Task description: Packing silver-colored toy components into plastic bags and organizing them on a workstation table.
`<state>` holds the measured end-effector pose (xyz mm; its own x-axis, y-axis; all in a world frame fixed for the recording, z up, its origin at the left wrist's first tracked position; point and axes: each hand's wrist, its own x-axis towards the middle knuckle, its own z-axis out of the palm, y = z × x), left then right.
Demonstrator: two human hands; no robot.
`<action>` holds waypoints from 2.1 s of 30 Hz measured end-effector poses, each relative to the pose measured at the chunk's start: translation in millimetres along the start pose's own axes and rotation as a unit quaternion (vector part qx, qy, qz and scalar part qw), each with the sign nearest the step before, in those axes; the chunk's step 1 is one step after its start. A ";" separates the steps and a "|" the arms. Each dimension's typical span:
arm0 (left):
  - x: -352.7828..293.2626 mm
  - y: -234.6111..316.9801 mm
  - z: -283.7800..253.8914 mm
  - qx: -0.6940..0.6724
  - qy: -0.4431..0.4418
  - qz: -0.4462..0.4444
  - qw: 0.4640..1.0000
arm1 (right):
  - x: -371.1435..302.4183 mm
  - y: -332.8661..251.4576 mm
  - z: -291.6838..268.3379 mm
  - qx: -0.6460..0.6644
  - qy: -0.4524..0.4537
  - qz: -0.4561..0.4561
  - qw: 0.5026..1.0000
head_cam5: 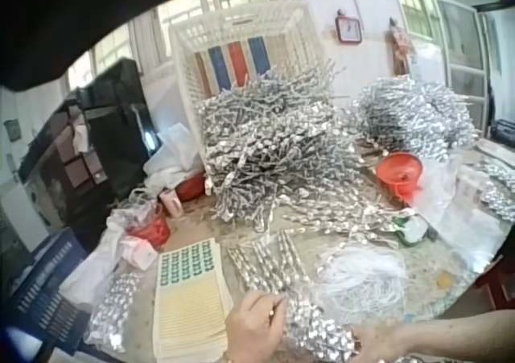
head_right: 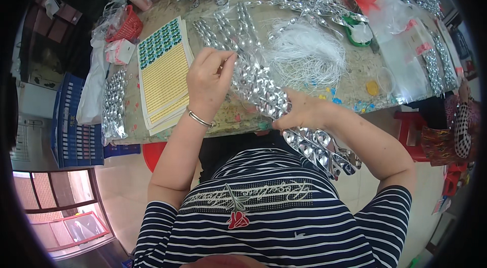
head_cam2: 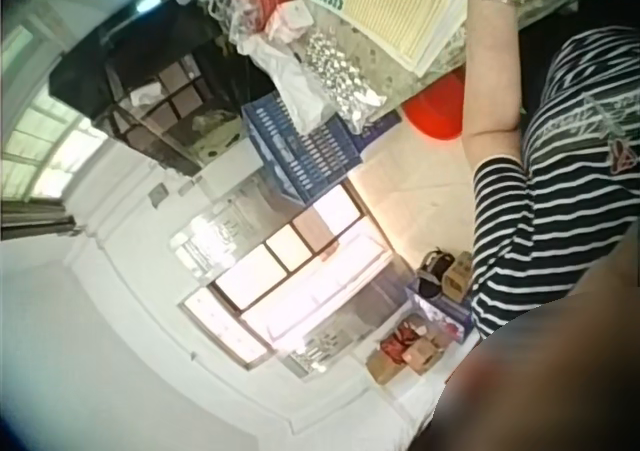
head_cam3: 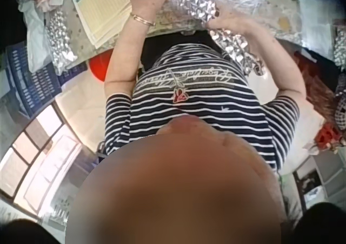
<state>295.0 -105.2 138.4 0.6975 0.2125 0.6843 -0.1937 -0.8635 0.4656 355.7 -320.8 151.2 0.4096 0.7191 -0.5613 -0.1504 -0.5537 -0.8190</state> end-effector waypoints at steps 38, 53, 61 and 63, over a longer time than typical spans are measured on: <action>3.1 -6.3 -26.4 -0.097 -0.012 0.053 0.994 | 193.5 -87.1 33.1 -0.465 0.348 -0.116 0.806; -16.8 -5.5 -36.9 -0.136 0.013 -0.016 0.990 | 212.7 -85.8 62.3 -0.591 0.361 -0.122 0.711; -34.5 -11.8 -30.0 -0.126 0.063 -0.044 0.989 | 57.5 -41.8 72.1 -0.420 0.224 -0.360 0.803; -44.2 -13.6 -29.6 -0.088 0.070 -0.047 0.993 | 18.1 -28.8 58.9 -0.343 0.205 -0.370 0.839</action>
<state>246.3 -89.4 118.4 0.6177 0.3608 0.6988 -0.2578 -0.7466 0.6133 314.5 -267.1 157.6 0.4585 0.8456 0.2732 0.7766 -0.2318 -0.5858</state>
